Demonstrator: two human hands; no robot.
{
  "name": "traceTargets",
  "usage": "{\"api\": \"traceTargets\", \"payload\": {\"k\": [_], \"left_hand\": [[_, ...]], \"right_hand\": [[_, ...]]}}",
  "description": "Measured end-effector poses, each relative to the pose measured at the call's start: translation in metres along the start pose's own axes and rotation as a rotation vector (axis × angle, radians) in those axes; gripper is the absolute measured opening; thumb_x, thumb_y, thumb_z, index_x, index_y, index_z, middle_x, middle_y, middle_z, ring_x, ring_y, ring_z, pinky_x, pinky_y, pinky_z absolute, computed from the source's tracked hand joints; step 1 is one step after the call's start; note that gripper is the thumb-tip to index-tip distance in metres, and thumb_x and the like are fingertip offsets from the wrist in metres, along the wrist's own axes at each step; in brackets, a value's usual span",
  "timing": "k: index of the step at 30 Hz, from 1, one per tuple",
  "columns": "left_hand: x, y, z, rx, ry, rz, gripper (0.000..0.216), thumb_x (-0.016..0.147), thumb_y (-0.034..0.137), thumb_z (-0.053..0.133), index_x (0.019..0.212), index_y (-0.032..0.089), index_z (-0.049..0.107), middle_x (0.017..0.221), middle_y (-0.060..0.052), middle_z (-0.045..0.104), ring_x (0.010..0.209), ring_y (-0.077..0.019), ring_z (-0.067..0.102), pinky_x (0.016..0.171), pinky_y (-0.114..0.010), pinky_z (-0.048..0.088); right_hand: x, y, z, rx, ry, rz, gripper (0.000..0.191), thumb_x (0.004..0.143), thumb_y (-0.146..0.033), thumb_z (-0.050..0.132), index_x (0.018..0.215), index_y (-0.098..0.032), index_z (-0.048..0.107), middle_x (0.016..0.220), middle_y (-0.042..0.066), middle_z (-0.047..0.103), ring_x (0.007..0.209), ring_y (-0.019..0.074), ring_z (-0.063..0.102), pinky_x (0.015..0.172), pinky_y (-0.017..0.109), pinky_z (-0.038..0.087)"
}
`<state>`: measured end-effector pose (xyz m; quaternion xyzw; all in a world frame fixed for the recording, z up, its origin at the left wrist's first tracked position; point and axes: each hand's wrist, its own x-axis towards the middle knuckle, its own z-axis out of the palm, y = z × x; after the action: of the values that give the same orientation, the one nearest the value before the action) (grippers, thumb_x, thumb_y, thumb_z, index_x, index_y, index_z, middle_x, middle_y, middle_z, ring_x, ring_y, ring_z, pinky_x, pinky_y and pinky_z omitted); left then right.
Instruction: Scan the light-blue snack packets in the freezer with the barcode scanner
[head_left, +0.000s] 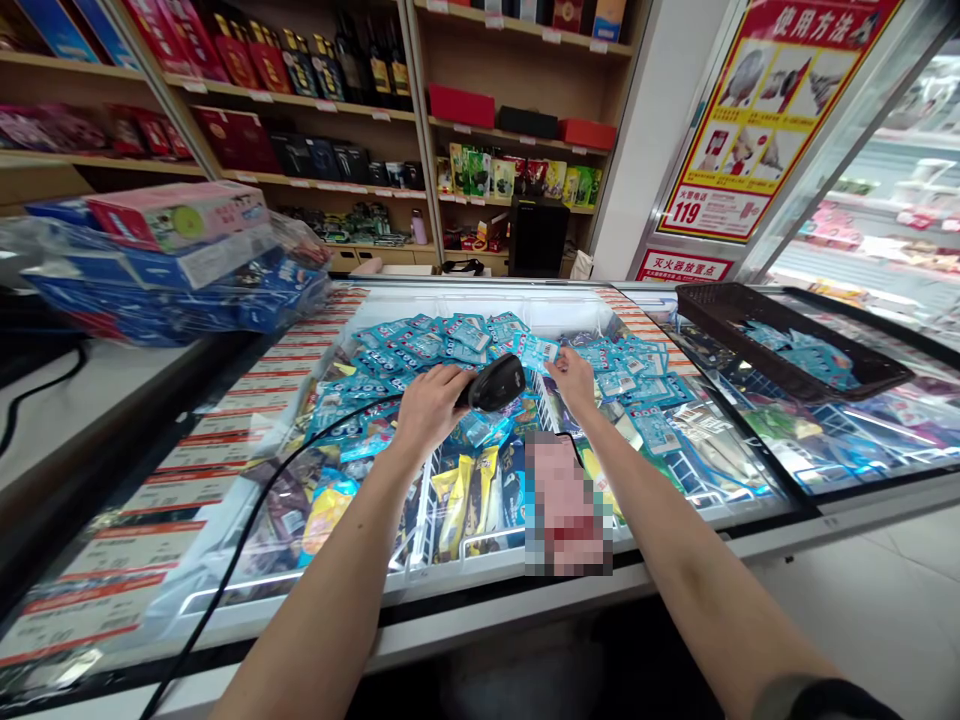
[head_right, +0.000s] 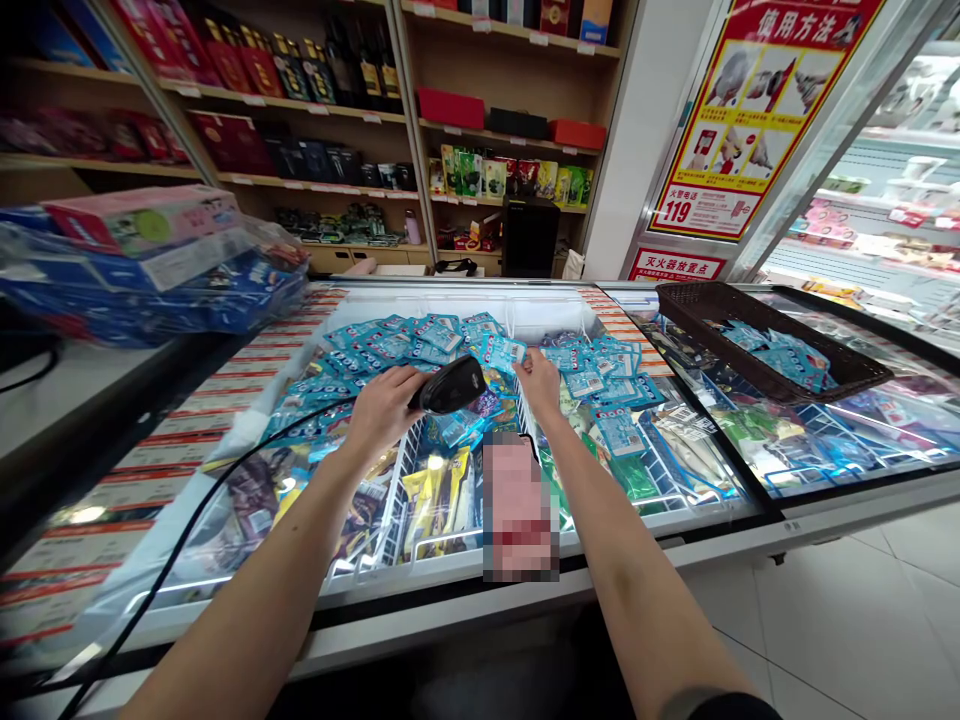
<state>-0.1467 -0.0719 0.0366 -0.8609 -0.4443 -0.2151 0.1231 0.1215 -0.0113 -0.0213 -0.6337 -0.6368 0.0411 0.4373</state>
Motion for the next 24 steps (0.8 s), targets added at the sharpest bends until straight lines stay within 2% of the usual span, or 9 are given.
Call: {"api": "traceTargets", "payload": {"k": [10, 24], "left_hand": [[0.0003, -0.0001, 0.0014, -0.008, 0.006, 0.008, 0.041, 0.075, 0.025, 0.061, 0.115, 0.021, 0.054, 0.104, -0.008, 0.061, 0.099, -0.0255, 0.053, 0.082, -0.036, 0.041], [0.0004, -0.0006, 0.0016, -0.003, 0.003, 0.002, 0.041, 0.077, 0.025, 0.060, 0.116, 0.021, 0.053, 0.105, -0.008, 0.061, 0.100, -0.0260, 0.053, 0.081, -0.036, 0.041]], "right_hand": [[0.0006, 0.0007, -0.0001, 0.015, -0.002, -0.009, 0.024, 0.081, -0.042, 0.053, 0.090, -0.021, 0.056, 0.075, 0.002, 0.065, 0.071, 0.0177, 0.059, 0.072, 0.029, 0.043], [0.0002, -0.0004, -0.0013, -0.030, -0.020, -0.008, 0.022, 0.083, -0.040, 0.053, 0.092, -0.021, 0.056, 0.077, 0.002, 0.065, 0.072, 0.0169, 0.060, 0.071, 0.027, 0.041]]}}
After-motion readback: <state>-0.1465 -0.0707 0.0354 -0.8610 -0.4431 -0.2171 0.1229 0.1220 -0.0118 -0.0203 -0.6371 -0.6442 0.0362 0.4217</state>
